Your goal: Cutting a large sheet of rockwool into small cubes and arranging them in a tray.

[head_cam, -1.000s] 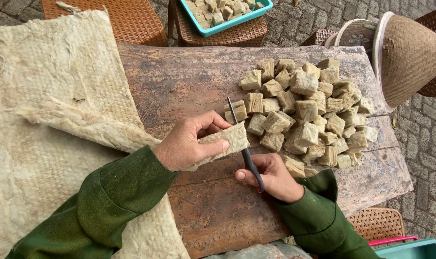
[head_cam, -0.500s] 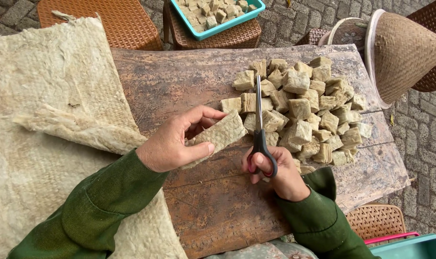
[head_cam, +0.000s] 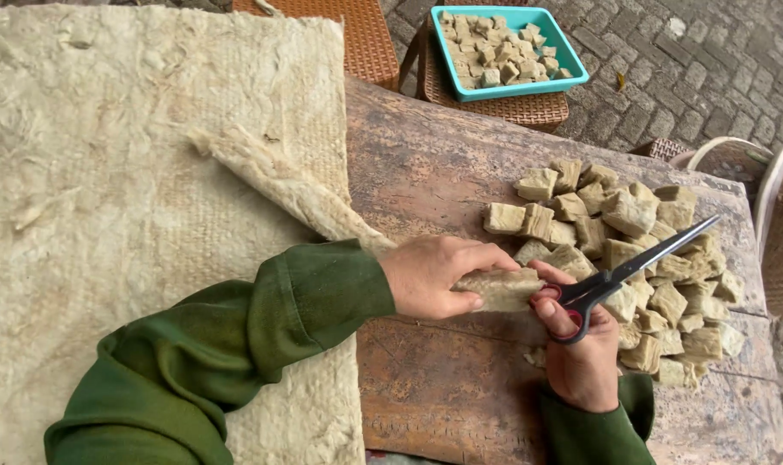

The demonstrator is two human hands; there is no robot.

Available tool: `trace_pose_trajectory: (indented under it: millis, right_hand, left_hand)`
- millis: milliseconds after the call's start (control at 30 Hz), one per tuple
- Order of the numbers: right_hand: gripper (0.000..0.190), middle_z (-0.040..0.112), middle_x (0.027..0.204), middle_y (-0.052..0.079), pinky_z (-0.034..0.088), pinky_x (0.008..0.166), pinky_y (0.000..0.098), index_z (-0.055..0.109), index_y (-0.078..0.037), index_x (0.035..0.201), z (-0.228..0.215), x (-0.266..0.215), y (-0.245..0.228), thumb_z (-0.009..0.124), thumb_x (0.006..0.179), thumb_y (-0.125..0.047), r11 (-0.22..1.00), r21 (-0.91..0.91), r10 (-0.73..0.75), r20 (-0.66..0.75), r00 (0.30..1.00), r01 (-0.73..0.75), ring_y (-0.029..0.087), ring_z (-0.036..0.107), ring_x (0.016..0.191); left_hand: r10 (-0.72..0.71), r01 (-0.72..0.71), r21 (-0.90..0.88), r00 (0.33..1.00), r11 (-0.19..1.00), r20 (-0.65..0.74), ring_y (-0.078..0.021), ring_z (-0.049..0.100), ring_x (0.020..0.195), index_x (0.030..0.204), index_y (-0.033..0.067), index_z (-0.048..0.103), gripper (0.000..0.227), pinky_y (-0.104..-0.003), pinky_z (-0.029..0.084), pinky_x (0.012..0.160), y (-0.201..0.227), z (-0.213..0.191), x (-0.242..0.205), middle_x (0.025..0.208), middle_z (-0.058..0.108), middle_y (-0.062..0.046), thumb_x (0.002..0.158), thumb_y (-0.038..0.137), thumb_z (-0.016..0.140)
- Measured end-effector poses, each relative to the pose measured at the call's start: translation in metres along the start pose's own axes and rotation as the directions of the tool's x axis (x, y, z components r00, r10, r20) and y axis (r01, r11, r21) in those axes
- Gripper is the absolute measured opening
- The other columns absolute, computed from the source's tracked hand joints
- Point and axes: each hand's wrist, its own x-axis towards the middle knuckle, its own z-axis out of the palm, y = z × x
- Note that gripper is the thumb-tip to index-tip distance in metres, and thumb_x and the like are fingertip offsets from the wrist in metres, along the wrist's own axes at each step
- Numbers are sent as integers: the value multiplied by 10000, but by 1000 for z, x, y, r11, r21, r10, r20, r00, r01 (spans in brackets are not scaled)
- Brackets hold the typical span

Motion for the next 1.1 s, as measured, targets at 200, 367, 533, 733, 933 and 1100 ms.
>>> trace_pose_trajectory:
  millis: [200,367,533,733,933,1100]
  right_hand:
    - [449,648,1044,91,511,897,268,717,3,1306,2,-1,10,769,868,88,985,-139,-108,-16,994,105,121,629,965]
    - [280,674,1039,78,465,788,256,721,52,1179,-3,2,12,730,909,-18,995,-104,10,-6,1000,-11,96,588,874]
    - [258,760,1051,71,567,724,294,728,19,1110,26,3,-4,683,940,-170,968,-239,78,-24,997,-82,113,687,835]
    - [261,715,888,44,540,665,282,759,-7,970,29,2,-11,784,877,-249,690,-719,-64,57,996,85,105,665,772]
    - [339,602,800,80,491,620,398,613,-67,683,29,-3,-17,875,659,-280,389,-899,-170,147,974,203,264,620,741]
    - [229,616,952,90,496,680,410,624,-92,695,14,1,-3,822,686,-208,470,-847,-97,232,968,250,280,613,861]
  left_hand:
    - [-62,46,130,991,990,118,-259,744,894,1372,178,546,534,-452,581,819,9,0,0,1021,737,-85,858,264,665]
    - [-119,77,185,966,980,228,-256,740,812,1350,178,588,514,-456,578,779,20,-10,-5,917,726,-94,850,287,627]
    - [-67,3,239,964,971,258,-279,735,823,1207,140,711,470,-472,576,768,43,-35,-20,865,723,-107,755,245,640]
    - [-500,163,621,758,766,418,-191,590,594,994,109,755,252,-356,517,598,103,-80,-62,695,644,-46,832,170,573]
    - [-758,91,919,600,383,256,-53,759,813,1448,518,582,608,-281,656,791,-70,-90,-208,812,679,88,840,546,585]
    - [-787,581,708,614,401,-57,-213,719,744,884,96,774,434,-371,605,720,-184,-85,-250,754,692,-91,818,524,804]
